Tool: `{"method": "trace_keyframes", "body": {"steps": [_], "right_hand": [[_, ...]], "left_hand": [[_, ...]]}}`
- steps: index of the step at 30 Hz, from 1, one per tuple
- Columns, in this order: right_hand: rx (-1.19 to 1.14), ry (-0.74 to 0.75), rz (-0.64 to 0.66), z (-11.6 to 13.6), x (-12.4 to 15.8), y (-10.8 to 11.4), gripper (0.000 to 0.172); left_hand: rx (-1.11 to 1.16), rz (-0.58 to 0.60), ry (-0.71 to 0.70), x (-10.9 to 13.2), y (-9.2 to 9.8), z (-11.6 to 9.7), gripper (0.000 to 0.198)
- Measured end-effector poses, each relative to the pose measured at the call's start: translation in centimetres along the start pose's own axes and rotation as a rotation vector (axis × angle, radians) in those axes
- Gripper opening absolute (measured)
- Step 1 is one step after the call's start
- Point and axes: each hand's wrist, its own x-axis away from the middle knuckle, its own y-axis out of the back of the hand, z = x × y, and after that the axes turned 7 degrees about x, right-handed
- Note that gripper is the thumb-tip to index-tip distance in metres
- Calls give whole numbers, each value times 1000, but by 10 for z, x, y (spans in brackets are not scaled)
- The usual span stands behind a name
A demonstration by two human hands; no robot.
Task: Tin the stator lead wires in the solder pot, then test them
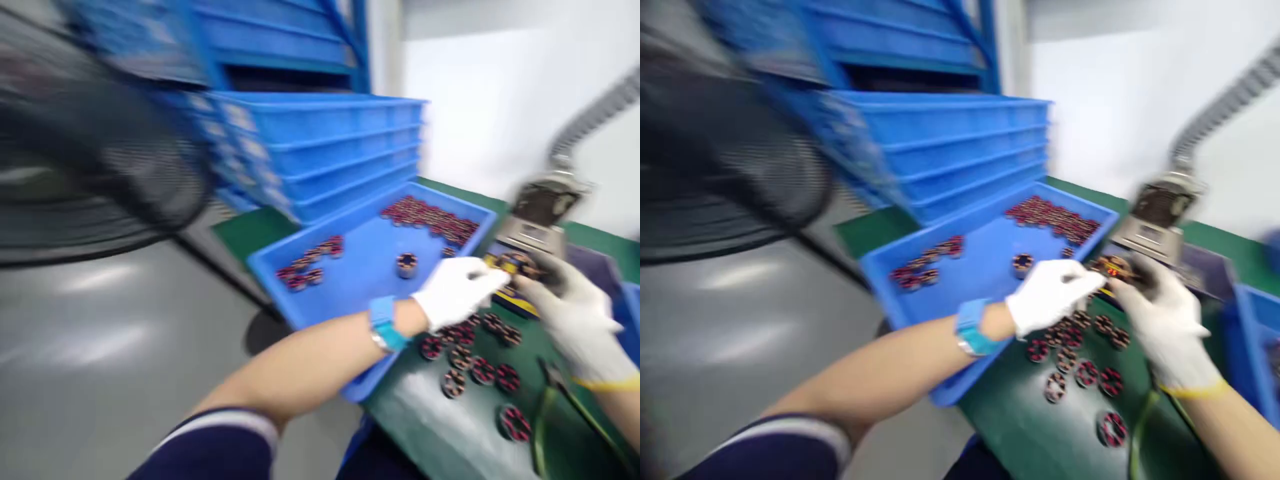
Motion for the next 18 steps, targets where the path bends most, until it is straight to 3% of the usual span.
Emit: {"method": "trace_keyframes", "body": {"steps": [4, 7, 10, 18], "right_hand": [[-181, 1, 12, -16, -17, 3, 60], [-254, 63, -54, -21, -50, 6, 61], [-185, 86, -153, -21, -87, 20, 63], [255, 109, -282, -44, -176, 42, 53]], "left_hand": [[-12, -82, -84, -18, 2, 16, 36], [-20, -100, -54, -20, -5, 26, 64], [-99, 27, 70, -18, -14, 33, 78], [-161, 226, 241, -21, -21, 35, 67]]}}
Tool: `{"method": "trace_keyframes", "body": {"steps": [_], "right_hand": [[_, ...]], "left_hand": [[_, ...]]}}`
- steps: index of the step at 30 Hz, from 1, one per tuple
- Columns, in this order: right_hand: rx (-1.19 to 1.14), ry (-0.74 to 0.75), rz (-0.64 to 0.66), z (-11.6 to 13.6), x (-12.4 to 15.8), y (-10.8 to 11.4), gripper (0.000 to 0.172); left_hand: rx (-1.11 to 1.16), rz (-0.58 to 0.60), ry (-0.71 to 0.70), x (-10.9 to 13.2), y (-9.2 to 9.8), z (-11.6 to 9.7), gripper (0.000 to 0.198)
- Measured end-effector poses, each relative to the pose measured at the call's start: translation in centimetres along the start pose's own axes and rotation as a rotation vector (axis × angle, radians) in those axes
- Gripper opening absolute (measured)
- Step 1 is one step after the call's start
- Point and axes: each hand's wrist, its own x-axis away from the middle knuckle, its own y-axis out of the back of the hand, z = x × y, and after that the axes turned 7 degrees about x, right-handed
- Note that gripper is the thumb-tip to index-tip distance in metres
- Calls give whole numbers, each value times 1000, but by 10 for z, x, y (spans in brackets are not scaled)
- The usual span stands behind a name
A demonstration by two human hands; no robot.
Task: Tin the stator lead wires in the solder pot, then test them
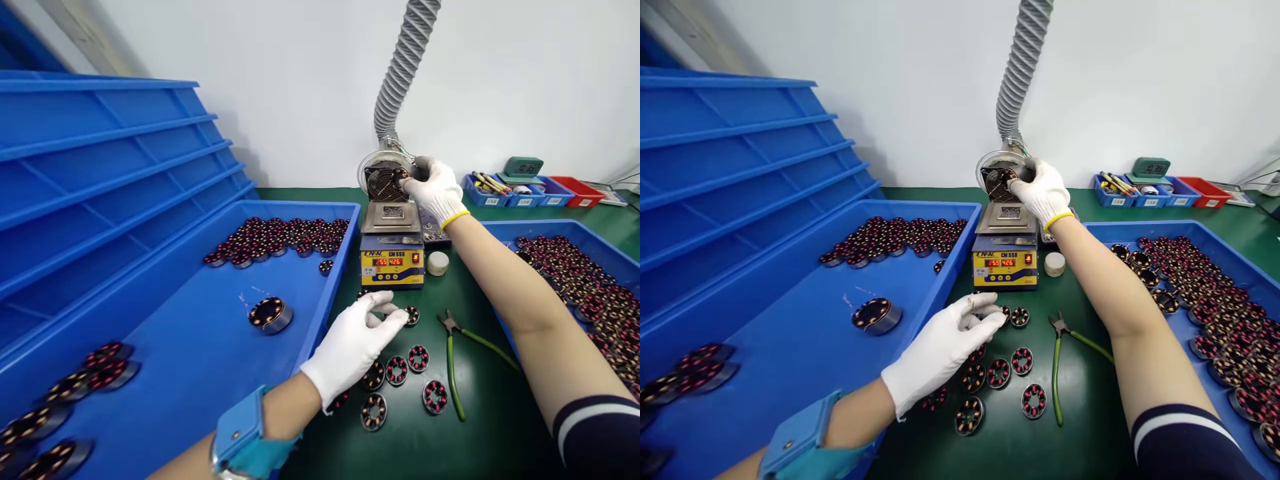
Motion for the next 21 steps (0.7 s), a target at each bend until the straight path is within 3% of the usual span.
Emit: {"method": "trace_keyframes", "body": {"steps": [4, 9, 21], "right_hand": [[242, 68, -6, -15, -11, -7, 57], [417, 125, 64, -11, -3, -9, 54], [567, 235, 147, -3, 11, -18, 56]], "left_hand": [[-8, 33, 10, -2, 0, 2, 68], [-64, 30, 15, 1, -3, -2, 65], [-186, 75, 28, 7, -9, -6, 60]]}}
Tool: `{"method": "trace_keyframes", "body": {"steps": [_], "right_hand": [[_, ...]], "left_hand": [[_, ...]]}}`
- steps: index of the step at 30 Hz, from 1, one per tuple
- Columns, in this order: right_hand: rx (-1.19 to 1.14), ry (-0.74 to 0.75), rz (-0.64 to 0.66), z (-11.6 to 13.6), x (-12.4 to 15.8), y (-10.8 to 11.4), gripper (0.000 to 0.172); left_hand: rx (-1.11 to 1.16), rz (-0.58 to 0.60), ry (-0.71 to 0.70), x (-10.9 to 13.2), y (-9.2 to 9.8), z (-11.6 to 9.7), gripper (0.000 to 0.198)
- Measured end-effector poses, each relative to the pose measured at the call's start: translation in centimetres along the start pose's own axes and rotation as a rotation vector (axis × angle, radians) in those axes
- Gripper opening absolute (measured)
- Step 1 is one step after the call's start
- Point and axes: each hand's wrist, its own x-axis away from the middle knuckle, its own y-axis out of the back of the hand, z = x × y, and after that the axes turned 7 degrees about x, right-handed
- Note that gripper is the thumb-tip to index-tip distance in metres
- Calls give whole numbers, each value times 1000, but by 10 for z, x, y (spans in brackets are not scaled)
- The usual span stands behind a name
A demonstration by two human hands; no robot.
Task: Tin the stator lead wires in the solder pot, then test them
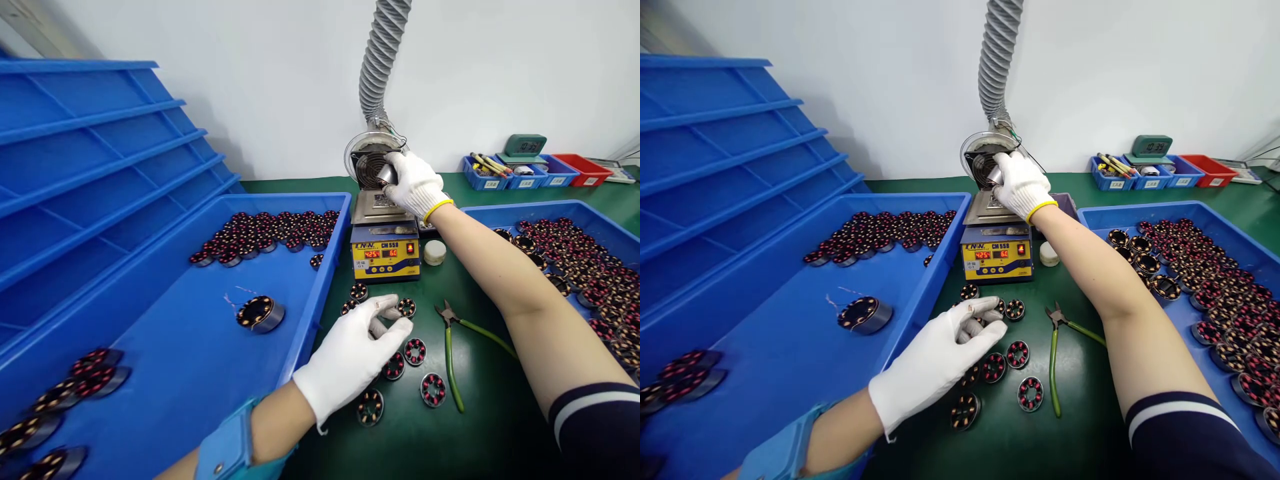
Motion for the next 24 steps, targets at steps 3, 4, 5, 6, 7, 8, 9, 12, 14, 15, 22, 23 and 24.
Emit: {"method": "trace_keyframes", "body": {"steps": [3, 4, 5, 6, 7, 8, 9, 12, 14, 15, 22, 23, 24], "right_hand": [[11, 29, 7, 0, 1, -2, 55], [13, 33, 8, 0, 1, -3, 55], [17, 35, 5, 0, 0, -3, 55], [22, 35, 1, 0, 0, -4, 55], [24, 35, -4, -1, 0, -4, 55], [26, 35, -8, -1, 0, -4, 55], [28, 38, -10, -1, -1, -4, 55], [27, 42, -6, -1, 0, -4, 55], [19, 41, -2, -1, 0, -5, 56], [14, 40, -1, -1, 1, -5, 57], [-87, -47, -36, -5, -6, 2, 55], [-138, -65, -45, -7, -8, 6, 55], [-198, -79, -55, -8, -10, 10, 55]], "left_hand": [[-15, 19, -6, 1, -1, 1, 59], [-16, 20, -7, 1, -1, 1, 59], [-18, 21, -9, 1, -1, 2, 60], [-23, 22, -10, 1, -1, 2, 60], [-29, 24, -14, 0, -1, 2, 60], [-37, 26, -20, 0, -1, 2, 60], [-47, 27, -27, 0, -1, 2, 59], [-74, 34, -41, 0, 0, 2, 59], [-89, 45, -38, 0, 0, 2, 60], [-93, 48, -35, 0, 0, 2, 60], [-56, 6, -32, 0, -1, 2, 59], [-42, -16, -29, -1, 0, 2, 59], [-24, -41, -29, -2, 0, 1, 60]]}}
